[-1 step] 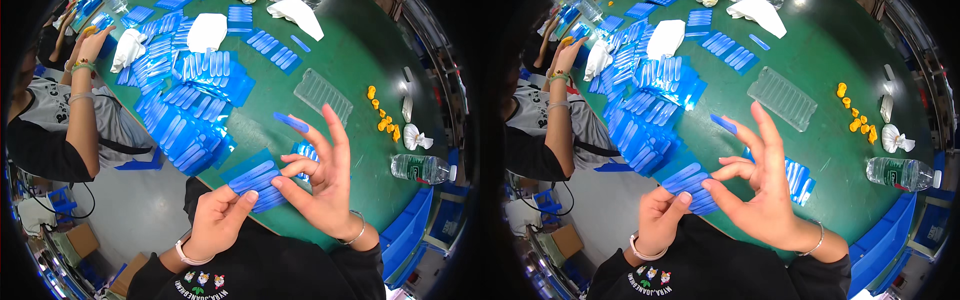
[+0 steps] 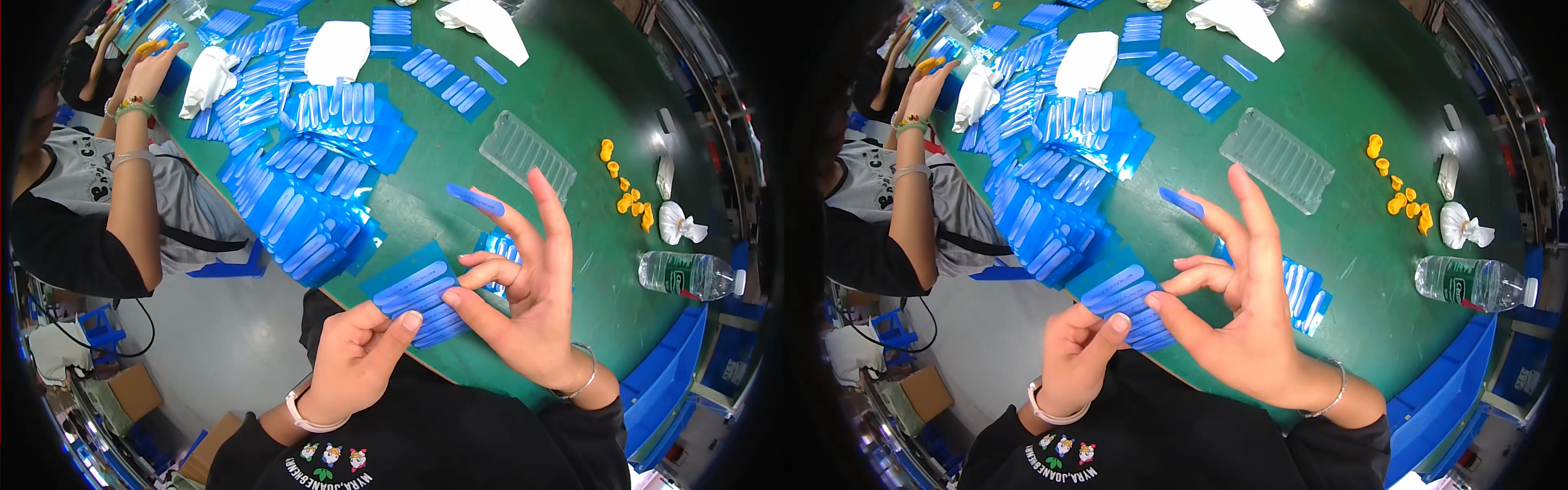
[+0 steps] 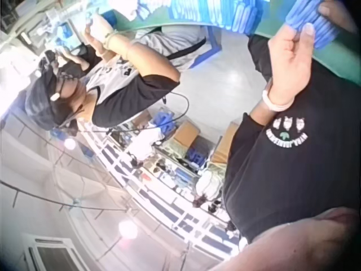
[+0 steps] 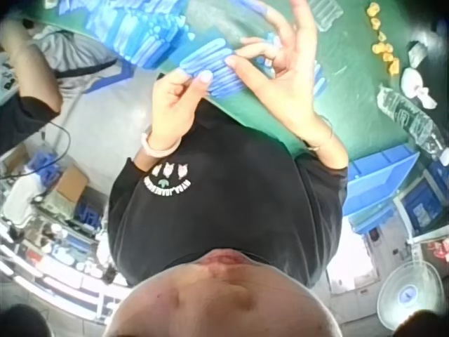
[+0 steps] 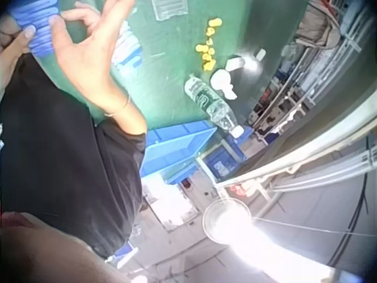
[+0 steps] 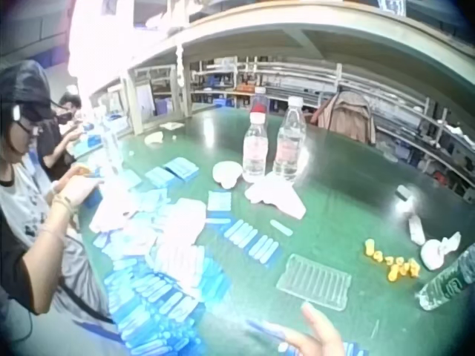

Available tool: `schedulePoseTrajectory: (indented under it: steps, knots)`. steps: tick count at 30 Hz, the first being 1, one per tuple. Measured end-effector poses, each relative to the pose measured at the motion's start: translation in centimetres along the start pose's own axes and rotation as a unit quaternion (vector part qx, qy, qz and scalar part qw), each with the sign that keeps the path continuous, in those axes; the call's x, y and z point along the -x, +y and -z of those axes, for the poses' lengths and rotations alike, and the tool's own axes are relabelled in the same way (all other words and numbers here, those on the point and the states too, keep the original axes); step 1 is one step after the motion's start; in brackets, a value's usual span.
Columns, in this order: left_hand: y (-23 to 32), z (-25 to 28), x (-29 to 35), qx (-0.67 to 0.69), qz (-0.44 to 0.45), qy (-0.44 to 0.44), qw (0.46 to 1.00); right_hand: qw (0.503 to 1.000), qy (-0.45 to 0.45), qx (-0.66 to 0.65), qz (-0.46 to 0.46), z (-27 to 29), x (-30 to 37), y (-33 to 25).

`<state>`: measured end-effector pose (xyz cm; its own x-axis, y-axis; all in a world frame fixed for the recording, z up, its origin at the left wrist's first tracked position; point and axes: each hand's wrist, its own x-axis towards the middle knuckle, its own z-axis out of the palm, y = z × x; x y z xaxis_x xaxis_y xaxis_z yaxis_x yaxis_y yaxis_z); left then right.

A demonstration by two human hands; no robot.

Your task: The person applies and aligns strips onto backing sheets by hand and stacks the sheets on the workbench.

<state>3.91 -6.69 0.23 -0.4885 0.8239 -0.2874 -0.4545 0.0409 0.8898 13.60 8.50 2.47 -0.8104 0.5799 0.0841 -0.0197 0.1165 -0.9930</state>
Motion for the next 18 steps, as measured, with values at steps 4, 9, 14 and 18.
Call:
schedulePoseTrajectory:
  steps: [4,9,14,18]
  knots:
    - [-0.2,0.0,-0.6,0.019,0.019,0.011,1.000,1.000,-0.007,-0.009,-0.011,0.0,-0.2,0.1]
    - [-0.3,0.4,-1.1,0.047,0.014,0.020,0.999,0.999,-0.027,-0.015,-0.041,0.3,-0.3,0.2]
    - [-0.8,0.7,-1.5,0.097,-0.014,-0.008,0.995,0.996,-0.029,-0.049,-0.072,1.6,-0.9,1.1]
    - [-1.0,0.8,-2.0,0.184,-0.058,-0.073,0.978,0.993,-0.027,-0.041,-0.109,1.7,-1.0,0.9]
